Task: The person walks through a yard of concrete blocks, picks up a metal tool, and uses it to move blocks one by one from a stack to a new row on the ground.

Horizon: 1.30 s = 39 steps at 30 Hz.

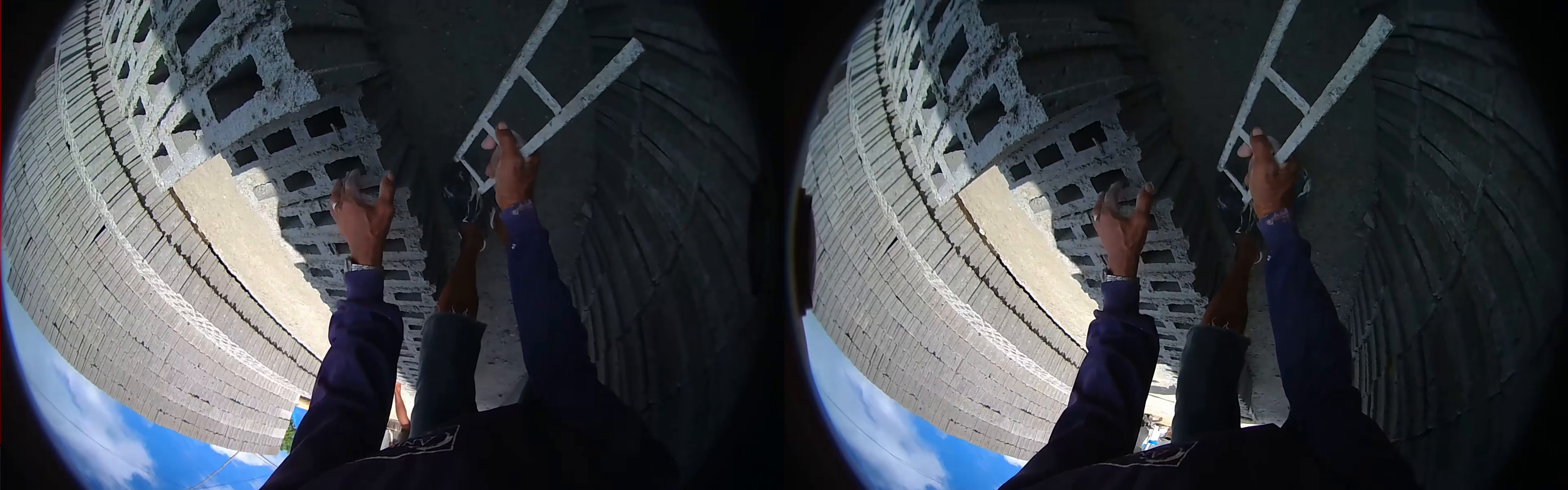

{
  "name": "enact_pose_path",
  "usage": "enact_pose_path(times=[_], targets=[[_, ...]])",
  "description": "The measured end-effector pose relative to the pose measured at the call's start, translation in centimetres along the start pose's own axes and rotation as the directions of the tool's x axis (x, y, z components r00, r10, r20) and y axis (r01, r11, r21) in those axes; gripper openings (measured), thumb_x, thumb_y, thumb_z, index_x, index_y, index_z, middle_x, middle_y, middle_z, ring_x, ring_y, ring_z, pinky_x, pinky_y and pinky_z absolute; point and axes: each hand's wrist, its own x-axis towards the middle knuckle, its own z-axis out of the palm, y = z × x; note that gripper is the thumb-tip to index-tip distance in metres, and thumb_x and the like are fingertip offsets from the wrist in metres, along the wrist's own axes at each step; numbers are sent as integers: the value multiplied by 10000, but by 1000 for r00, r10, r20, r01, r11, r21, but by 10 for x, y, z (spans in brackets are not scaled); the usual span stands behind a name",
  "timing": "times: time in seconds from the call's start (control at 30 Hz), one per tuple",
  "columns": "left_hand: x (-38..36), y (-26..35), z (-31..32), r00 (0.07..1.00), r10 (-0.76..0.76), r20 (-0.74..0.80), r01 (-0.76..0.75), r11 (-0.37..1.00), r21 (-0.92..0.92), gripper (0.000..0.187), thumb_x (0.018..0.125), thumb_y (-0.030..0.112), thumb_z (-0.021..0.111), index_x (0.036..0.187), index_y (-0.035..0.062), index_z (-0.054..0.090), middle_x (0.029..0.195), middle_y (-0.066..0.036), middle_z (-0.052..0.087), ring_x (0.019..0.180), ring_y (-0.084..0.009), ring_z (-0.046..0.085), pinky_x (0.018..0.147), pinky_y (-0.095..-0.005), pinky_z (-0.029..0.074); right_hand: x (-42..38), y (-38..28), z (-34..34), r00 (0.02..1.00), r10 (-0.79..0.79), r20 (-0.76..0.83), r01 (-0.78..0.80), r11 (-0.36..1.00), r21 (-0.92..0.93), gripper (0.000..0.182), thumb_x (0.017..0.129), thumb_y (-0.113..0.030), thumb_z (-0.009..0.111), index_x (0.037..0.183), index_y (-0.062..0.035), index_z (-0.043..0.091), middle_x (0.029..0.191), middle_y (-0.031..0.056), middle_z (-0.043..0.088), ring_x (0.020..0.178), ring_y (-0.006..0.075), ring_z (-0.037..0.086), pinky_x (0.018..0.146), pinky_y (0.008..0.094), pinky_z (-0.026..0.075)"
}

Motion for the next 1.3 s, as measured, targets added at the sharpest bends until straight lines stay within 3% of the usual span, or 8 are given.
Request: enact_pose_path(times=[0.27,0.37,0.4,0.67,1.0,1.2,1.23,1.3], targets=[[52,-2,63,990,-139,-24,141,961,238,541,734,524,721,827,-9,691,796,-187,693,904,-320,654,1088,-407,315,36,-4,41,996,-85,26,84,996,43,386,885,-345,632,679,-18,637,478,-33,422,415,91,404,433,276,300],[49,-38,58,997,-72,16,70,994,79,536,681,444,798,707,-68,640,622,-157,628,603,-301,609,658,-408,487,50,7,59,999,-32,36,29,997,76,371,887,-343,626,688,-31,641,483,-37,417,416,87,387,435,276,298],[44,-33,40,964,-237,123,231,971,63,603,676,451,811,787,-115,636,846,-262,673,938,-415,626,986,-480,406,62,6,67,999,-42,33,39,995,88,371,887,-343,626,688,-31,641,483,-37,417,416,87,387,435,276,298],[43,-18,2,924,-282,258,335,922,-194,504,729,308,832,834,-96,550,698,-93,592,588,-129,498,513,-279,380,67,15,90,994,-81,73,73,991,109,392,895,-364,628,703,-23,647,480,-27,421,452,94,419,487,279,331],[40,-32,7,924,-311,224,330,943,-52,683,690,472,817,845,-145,568,668,-145,572,697,-264,545,765,-390,457,69,110,129,984,141,108,-135,989,-60,424,878,-388,607,719,-2,681,685,106,664,707,234,633,716,364,462],[39,-30,19,926,-282,251,271,959,76,682,719,508,758,861,-145,623,803,-264,643,911,-409,605,1111,-459,283,65,46,84,986,163,-22,-160,982,98,380,891,-341,610,694,-17,633,532,-19,442,443,92,414,446,275,324],[41,-21,21,977,106,187,-140,974,176,522,735,372,796,788,-115,616,753,-208,617,671,-317,595,651,-439,479,65,27,71,989,150,-2,-150,987,62,380,888,-345,620,699,-16,636,535,-21,450,454,89,417,455,274,333],[38,-16,18,940,98,328,-123,991,58,545,783,369,746,984,-127,640,959,-265,649,921,-372,625,833,-453,480,69,7,56,997,77,12,-77,997,-13,383,888,-349,627,691,-21,642,539,-25,447,474,87,418,472,277,328]])
